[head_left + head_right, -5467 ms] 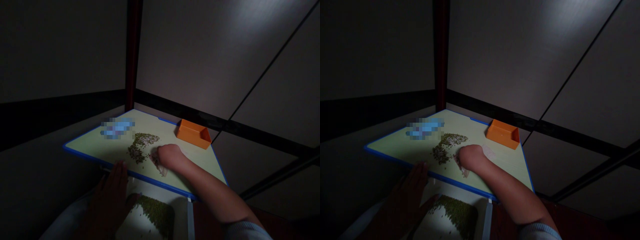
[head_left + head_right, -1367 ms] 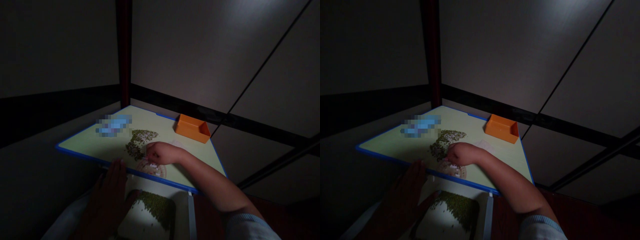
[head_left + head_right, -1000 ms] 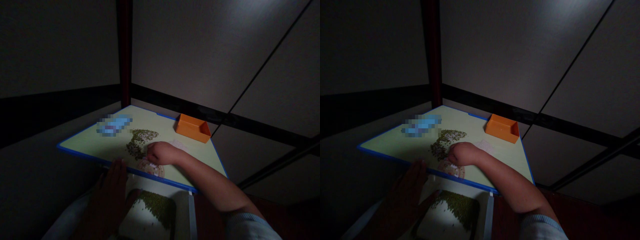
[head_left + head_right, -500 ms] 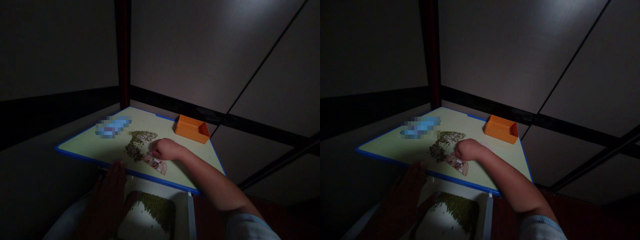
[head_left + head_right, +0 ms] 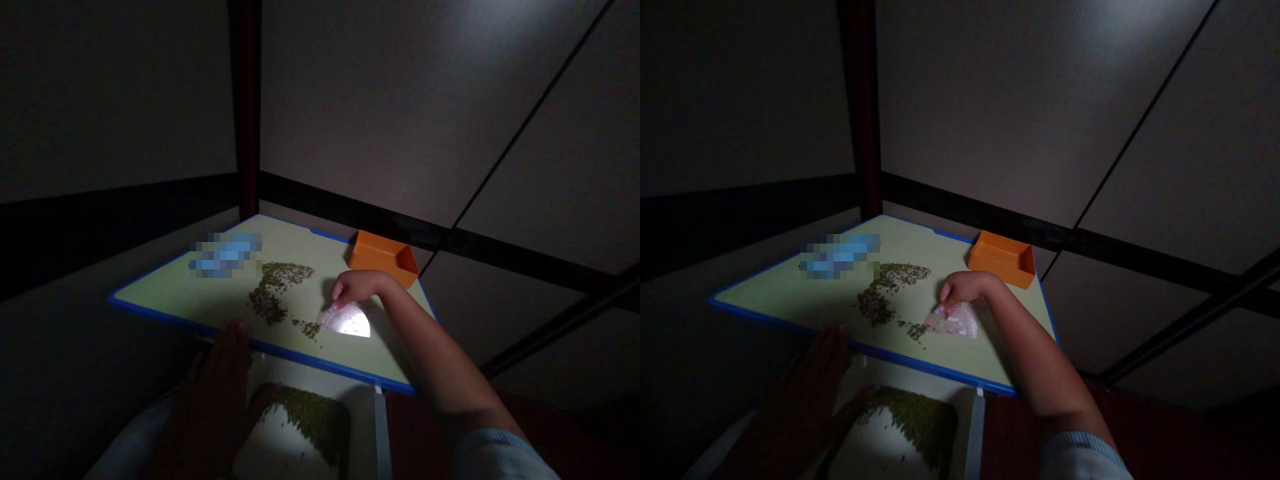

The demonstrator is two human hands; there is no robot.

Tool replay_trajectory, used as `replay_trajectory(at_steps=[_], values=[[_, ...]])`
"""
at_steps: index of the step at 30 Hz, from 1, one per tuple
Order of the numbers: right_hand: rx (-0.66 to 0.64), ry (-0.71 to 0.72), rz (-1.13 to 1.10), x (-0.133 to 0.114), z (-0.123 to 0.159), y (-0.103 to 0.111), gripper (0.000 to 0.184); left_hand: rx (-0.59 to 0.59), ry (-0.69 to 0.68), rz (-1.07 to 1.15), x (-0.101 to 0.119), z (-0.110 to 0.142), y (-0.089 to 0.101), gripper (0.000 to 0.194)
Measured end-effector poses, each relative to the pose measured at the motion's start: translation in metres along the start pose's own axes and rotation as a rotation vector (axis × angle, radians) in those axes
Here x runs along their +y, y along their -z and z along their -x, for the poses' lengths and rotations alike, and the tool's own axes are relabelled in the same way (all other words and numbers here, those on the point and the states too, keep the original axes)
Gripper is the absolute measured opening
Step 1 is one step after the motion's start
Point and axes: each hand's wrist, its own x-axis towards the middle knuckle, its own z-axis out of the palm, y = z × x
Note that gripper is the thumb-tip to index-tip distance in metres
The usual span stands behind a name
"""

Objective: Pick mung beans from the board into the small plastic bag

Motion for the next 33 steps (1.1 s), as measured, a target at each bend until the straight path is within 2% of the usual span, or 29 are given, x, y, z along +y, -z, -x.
replay_trajectory(at_steps=[3,6,14,20,24,28,33], values=[[-0.084,-0.041,-0.017,0.001,0.006,0.005,0.014,-0.020,0.019,0.002,0.000,0.000,-0.001,0.091],[-0.098,-0.060,0.013,-0.002,0.005,0.003,0.017,-0.024,0.023,0.011,0.000,0.000,-0.002,0.092],[-0.046,0.010,0.071,-0.009,-0.009,-0.010,0.020,0.054,-0.004,0.004,0.001,-0.001,-0.001,0.088],[0.070,0.052,0.143,-0.017,-0.013,-0.015,0.020,0.033,0.007,0.004,0.001,-0.001,0.000,0.088],[0.075,0.062,0.123,-0.016,-0.010,-0.011,0.023,0.014,0.014,0.020,0.001,0.000,-0.002,0.089],[0.039,-0.016,0.097,-0.009,-0.002,-0.004,0.021,-0.018,0.051,0.035,0.000,0.001,-0.003,0.089],[0.072,-0.121,0.139,-0.001,0.005,0.003,0.016,-0.022,0.008,0.020,-0.002,0.001,-0.004,0.091]])
